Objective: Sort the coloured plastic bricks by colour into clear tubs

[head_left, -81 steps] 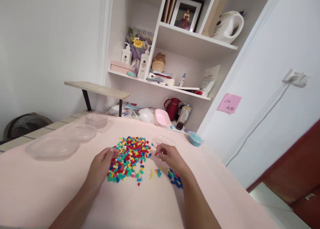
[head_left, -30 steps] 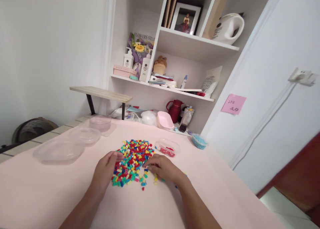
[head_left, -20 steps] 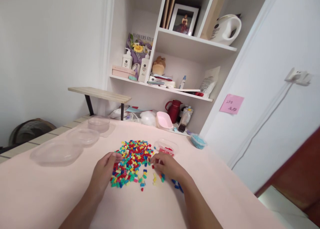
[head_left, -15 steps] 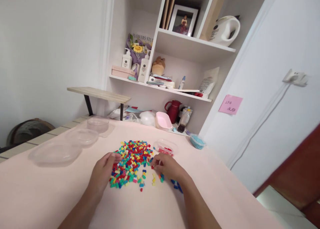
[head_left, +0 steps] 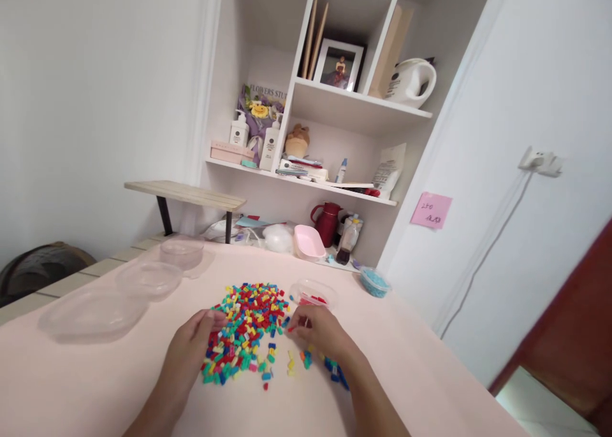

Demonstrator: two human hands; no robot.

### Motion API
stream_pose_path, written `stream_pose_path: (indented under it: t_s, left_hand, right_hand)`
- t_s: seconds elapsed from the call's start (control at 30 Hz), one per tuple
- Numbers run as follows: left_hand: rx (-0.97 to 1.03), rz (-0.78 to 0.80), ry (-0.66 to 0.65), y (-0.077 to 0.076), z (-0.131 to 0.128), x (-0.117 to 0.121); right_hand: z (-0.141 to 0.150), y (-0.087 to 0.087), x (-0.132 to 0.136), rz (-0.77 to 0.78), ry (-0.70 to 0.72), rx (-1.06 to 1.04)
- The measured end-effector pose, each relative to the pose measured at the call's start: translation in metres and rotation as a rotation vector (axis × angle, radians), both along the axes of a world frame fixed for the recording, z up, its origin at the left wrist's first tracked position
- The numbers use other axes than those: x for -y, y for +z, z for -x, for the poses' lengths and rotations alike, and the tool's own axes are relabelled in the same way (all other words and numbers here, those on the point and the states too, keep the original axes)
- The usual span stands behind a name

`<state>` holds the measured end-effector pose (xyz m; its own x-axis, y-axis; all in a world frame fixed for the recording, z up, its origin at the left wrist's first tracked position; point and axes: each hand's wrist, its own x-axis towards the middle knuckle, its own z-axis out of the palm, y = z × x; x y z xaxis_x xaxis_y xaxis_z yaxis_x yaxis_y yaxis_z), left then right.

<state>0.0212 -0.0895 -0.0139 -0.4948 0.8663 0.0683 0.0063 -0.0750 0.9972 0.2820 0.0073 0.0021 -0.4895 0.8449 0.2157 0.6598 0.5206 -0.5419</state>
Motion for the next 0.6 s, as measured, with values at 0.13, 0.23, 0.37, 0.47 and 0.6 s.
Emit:
stream_pose_path:
  t_s: [0.13, 0.23, 0.37, 0.47, 0.6]
  left_hand:
    - [0.002, -0.001, -0.001, 0.000, 0.001, -0.001]
    - [-0.002, -0.001, -0.001, -0.002, 0.002, -0.003]
    - [-0.018, -0.014, 0.003, -0.003, 0.001, -0.001]
    - [-0.037, -0.023, 0.002, -0.002, 0.000, 0.001]
    - [-0.063, -0.040, 0.008, -0.002, -0.003, 0.002]
  right_hand:
    - [-0.014, 0.003, -0.012, -0.244, -0.229, -0.254]
    - [-0.026, 0.002, -0.021, -0.328, -0.355, -0.333]
    - [-0.030, 0.006, -0.019, -0.330, -0.350, -0.414]
    - [-0.019, 0.012, -0.007, -0.192, -0.219, -0.535]
    - [0.000, 0.015, 0.014, 0.210, 0.207, -0.434]
